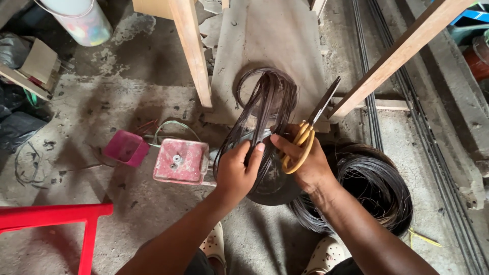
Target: The person sits on the floor and uses yellow-handled shears to cut a bundle of dark wire held in the left hand. The person repeatedly cuts the wire into smaller loops and places them into a metal bowl on the floor.
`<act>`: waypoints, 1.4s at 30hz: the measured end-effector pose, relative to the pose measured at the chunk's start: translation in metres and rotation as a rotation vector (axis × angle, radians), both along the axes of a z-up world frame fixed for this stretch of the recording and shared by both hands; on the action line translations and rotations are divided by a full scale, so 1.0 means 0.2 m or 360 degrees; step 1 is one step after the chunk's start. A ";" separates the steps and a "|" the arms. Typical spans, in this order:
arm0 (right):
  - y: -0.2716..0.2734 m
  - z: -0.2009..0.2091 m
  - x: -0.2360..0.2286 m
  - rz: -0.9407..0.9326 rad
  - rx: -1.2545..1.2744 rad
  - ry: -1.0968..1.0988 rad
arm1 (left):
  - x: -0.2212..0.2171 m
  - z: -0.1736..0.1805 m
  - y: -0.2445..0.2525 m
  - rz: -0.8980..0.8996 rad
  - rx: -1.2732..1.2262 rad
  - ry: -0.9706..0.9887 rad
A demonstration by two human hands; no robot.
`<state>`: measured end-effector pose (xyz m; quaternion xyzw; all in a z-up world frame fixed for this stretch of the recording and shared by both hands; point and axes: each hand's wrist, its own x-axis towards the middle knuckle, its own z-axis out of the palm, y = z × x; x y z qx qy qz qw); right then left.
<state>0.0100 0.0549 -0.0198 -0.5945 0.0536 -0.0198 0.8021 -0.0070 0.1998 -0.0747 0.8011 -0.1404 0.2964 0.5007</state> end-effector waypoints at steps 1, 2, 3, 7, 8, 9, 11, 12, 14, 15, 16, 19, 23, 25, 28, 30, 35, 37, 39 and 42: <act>0.01 0.02 0.00 -0.0002 -0.0001 0.0000 | 0.00 0.01 0.01 -0.0002 -0.0001 0.0000; 0.01 0.03 -0.01 -0.0004 0.0023 -0.0003 | 0.01 0.03 0.01 0.0013 -0.0030 -0.0007; 0.02 0.05 -0.01 -0.0006 0.0046 -0.0006 | 0.01 0.04 0.02 0.0028 -0.0059 -0.0015; -0.02 0.02 0.00 0.0025 0.0048 -0.0037 | 0.03 0.05 0.06 0.0097 -0.0124 -0.0045; -0.03 0.03 0.00 0.0038 0.0014 -0.0057 | 0.03 0.07 0.07 0.0150 -0.0143 -0.0060; -0.03 0.03 0.01 0.0050 -0.0020 -0.0078 | 0.03 0.09 0.08 0.0202 -0.0162 -0.0074; -0.05 0.05 0.01 0.0093 -0.0072 -0.0105 | 0.02 0.13 0.08 0.0211 -0.0240 -0.0068; -0.06 0.06 0.00 0.0133 -0.0124 -0.0129 | 0.02 0.14 0.08 0.0218 -0.0316 -0.0060; -0.06 0.08 -0.01 0.0151 -0.0112 -0.0150 | 0.01 0.19 0.09 0.0225 -0.0329 -0.0067; -0.06 0.09 -0.02 0.0165 -0.0099 -0.0171 | 0.01 0.22 0.09 0.0227 -0.0343 -0.0075; -0.06 0.07 -0.01 0.0166 -0.0100 -0.0172 | 0.00 0.21 0.09 0.0228 -0.0344 -0.0076; -0.08 0.04 -0.01 0.0178 -0.0106 -0.0201 | -0.01 0.17 0.09 0.0243 -0.0382 -0.0031; -0.12 0.04 -0.01 0.0248 -0.0142 -0.0279 | -0.01 0.15 0.14 0.0237 -0.0505 0.0087; -0.13 0.04 -0.02 0.0277 -0.0155 -0.0306 | -0.02 0.18 0.17 0.0229 -0.0554 0.0133; -0.15 0.03 -0.03 0.0301 -0.0203 -0.0341 | -0.04 0.23 0.20 0.0225 -0.0535 0.0142; -0.17 0.04 -0.04 0.0298 -0.0214 -0.0368 | -0.07 0.28 0.20 0.0186 -0.0660 0.0180; -0.18 0.05 -0.04 0.0319 -0.0216 -0.0408 | -0.10 0.29 0.22 0.0151 -0.0733 0.0183; -0.19 0.06 -0.04 0.0325 -0.0197 -0.0427 | -0.09 0.29 0.23 0.0162 -0.0710 0.0171; -0.21 0.06 -0.06 0.0289 -0.0252 -0.0436 | -0.10 0.29 0.25 0.0155 -0.0726 0.0161; -0.22 0.07 -0.07 0.0255 -0.0295 -0.0449 | -0.12 0.31 0.26 0.0136 -0.0740 0.0171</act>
